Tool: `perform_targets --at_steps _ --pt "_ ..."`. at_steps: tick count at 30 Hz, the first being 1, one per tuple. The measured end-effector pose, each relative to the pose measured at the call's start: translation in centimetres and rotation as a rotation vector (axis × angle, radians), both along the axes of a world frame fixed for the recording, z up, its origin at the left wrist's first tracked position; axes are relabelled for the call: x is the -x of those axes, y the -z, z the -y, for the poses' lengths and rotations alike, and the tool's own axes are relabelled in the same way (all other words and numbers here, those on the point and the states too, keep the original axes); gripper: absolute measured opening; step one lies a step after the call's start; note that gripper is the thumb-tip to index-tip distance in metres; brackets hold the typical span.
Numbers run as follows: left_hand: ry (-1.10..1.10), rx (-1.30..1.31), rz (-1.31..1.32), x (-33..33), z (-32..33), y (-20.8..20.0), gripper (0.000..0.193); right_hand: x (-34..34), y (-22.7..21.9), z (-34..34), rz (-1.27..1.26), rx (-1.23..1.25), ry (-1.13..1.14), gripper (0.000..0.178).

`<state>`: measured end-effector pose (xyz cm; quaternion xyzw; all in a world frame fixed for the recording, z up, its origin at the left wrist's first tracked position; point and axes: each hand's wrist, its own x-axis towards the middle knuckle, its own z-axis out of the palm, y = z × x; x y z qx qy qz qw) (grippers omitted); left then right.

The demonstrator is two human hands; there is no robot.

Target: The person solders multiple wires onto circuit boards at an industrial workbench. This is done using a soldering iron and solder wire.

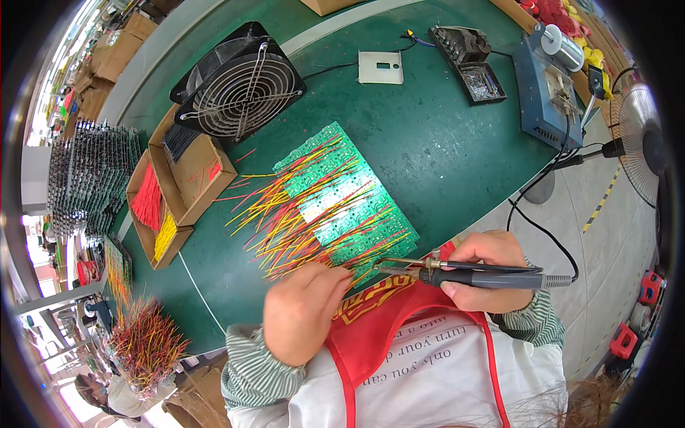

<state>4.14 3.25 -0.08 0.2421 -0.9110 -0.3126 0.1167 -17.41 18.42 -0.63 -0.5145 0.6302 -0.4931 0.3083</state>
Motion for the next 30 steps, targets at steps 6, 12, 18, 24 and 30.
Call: perform_targets --at_steps 6,12,18,24,30 --pt "0.007 -0.107 0.131 1.0 -0.3 1.5 0.009 0.2 0.0 -0.4 0.037 -0.049 0.008 0.016" --pt "0.013 -0.098 0.111 1.4 -0.1 1.6 0.008 0.0 0.9 -0.3 0.113 -0.068 0.011 0.015" --pt "0.032 -0.101 0.13 1.6 0.0 1.6 0.007 0.3 0.6 0.0 0.062 -0.046 -0.015 0.015" --pt "0.044 -0.039 0.142 1.4 0.0 1.3 0.007 1.1 -0.2 -0.4 0.016 -0.04 -0.01 0.016" --pt "0.019 0.02 0.021 2.9 -0.5 0.1 0.006 1.4 -0.2 -1.3 0.057 -0.008 0.035 0.016"
